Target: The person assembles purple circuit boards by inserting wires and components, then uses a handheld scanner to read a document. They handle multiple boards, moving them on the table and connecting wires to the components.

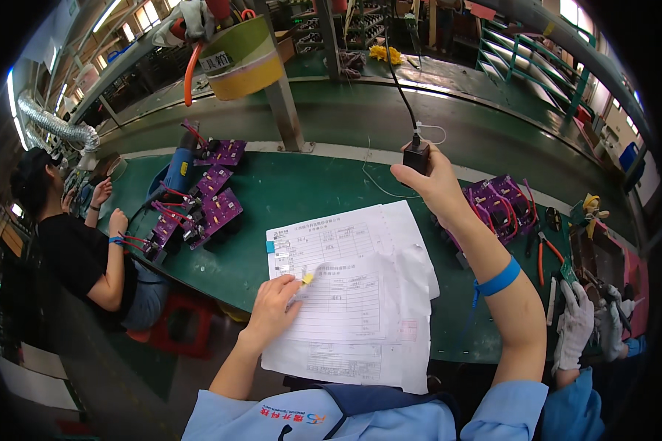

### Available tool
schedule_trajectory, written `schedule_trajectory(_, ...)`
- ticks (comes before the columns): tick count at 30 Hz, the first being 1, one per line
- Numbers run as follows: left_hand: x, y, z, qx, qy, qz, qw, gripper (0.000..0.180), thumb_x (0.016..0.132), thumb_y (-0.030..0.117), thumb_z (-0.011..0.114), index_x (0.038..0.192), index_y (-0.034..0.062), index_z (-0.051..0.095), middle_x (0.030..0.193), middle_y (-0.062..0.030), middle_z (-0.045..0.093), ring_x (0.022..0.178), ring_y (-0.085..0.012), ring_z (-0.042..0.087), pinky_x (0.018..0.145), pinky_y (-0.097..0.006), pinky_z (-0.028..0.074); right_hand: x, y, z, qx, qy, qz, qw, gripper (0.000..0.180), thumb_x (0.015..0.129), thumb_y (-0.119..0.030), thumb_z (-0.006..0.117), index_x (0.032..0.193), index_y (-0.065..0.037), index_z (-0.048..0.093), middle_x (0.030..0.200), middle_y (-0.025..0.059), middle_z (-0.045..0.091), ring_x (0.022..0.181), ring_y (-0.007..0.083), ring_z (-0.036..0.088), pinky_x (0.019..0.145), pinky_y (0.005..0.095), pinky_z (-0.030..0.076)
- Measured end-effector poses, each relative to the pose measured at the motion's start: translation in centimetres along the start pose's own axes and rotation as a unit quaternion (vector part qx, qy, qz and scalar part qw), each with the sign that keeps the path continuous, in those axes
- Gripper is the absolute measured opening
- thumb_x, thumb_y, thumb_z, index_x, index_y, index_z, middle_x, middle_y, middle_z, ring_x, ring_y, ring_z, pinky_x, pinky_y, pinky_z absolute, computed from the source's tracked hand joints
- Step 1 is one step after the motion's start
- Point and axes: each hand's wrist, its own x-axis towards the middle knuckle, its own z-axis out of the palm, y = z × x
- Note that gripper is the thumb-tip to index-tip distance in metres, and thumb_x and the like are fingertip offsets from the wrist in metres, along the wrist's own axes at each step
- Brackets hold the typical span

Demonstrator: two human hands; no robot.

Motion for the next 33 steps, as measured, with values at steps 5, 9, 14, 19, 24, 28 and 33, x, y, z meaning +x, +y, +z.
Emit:
schedule_trajectory(5, -0.3, 0.0, 1.0, 0.055, 0.028, -0.028, 0.998, 0.041, 0.063, 0.016, 0.069, 0.099, 0.0037, 0.056, 0.110, -0.0191, 0.047, 0.103, -0.0305, 0.044, 0.084, -0.039, 0.035, -0.1, 0.1, -0.1, 0.008, -0.001, 0.007, 1.000, 0.040, 0.070, -0.022, 0.067, 0.099, -0.003, 0.047, 0.086, 0.0039, 0.048, 0.076, 0.0103, 0.048, 0.068, 0.0230, 0.041)
schedule_trajectory(9, 0.2, 1.5, -0.1, 0.127, 0.068, -0.118, 0.982, 0.043, 0.062, 0.022, 0.071, 0.098, 0.0025, 0.058, 0.112, -0.0204, 0.046, 0.106, -0.0319, 0.041, 0.087, -0.041, 0.032, -0.2, -0.2, 0.2, 0.005, -0.003, 0.012, 1.000, 0.037, 0.072, -0.016, 0.063, 0.102, -0.002, 0.045, 0.081, 0.0042, 0.051, 0.074, 0.0120, 0.051, 0.071, 0.0245, 0.040)
schedule_trajectory(14, 0.2, 0.4, 0.5, 0.062, 0.019, -0.139, 0.988, 0.049, 0.060, 0.025, 0.072, 0.100, 0.0005, 0.056, 0.114, -0.0210, 0.043, 0.109, -0.0331, 0.038, 0.089, -0.043, 0.029, -0.2, -0.1, 0.4, 0.013, -0.005, 0.010, 1.000, 0.037, 0.072, -0.016, 0.063, 0.101, -0.002, 0.044, 0.080, 0.0040, 0.051, 0.073, 0.0114, 0.051, 0.069, 0.0243, 0.040)
schedule_trajectory(19, 0.0, 0.2, 0.0, 0.066, 0.037, -0.136, 0.988, 0.052, 0.059, 0.028, 0.073, 0.099, 0.0001, 0.056, 0.115, -0.0200, 0.042, 0.111, -0.0322, 0.035, 0.091, -0.044, 0.025, -0.1, 0.1, 0.1, 0.006, -0.010, 0.009, 1.000, 0.042, 0.070, -0.022, 0.067, 0.101, -0.002, 0.047, 0.085, 0.0049, 0.049, 0.076, 0.0117, 0.050, 0.070, 0.0240, 0.041)
schedule_trajectory(24, -1.1, -0.5, -0.7, 0.047, 0.009, -0.152, 0.987, 0.053, 0.059, 0.029, 0.072, 0.097, -0.0037, 0.055, 0.114, -0.0190, 0.042, 0.112, -0.0311, 0.034, 0.092, -0.045, 0.022, -0.2, 0.0, 0.2, 0.001, -0.012, -0.006, 1.000, 0.036, 0.073, -0.017, 0.062, 0.101, -0.002, 0.044, 0.080, 0.0039, 0.051, 0.074, 0.0105, 0.051, 0.069, 0.0234, 0.040)
schedule_trajectory(28, -1.2, -0.1, -1.0, 0.042, -0.004, -0.142, 0.989, 0.046, 0.061, 0.024, 0.071, 0.092, -0.0050, 0.054, 0.110, -0.0151, 0.046, 0.104, -0.0292, 0.040, 0.087, -0.039, 0.029, -0.3, 0.2, 0.2, -0.014, 0.003, 0.005, 1.000, 0.037, 0.073, -0.017, 0.062, 0.102, -0.002, 0.045, 0.080, 0.0036, 0.052, 0.074, 0.0097, 0.051, 0.070, 0.0224, 0.039)
schedule_trajectory(33, -1.1, 0.9, -1.2, -0.052, -0.067, -0.238, 0.968, 0.030, 0.065, 0.012, 0.068, 0.086, -0.0037, 0.055, 0.083, -0.0157, 0.059, 0.074, -0.0263, 0.057, 0.065, -0.031, 0.044, -0.8, -0.2, 1.4, 0.032, -0.003, 0.015, 0.999, 0.037, 0.074, -0.018, 0.062, 0.103, -0.002, 0.045, 0.079, 0.0027, 0.052, 0.075, 0.0088, 0.051, 0.070, 0.0211, 0.040)
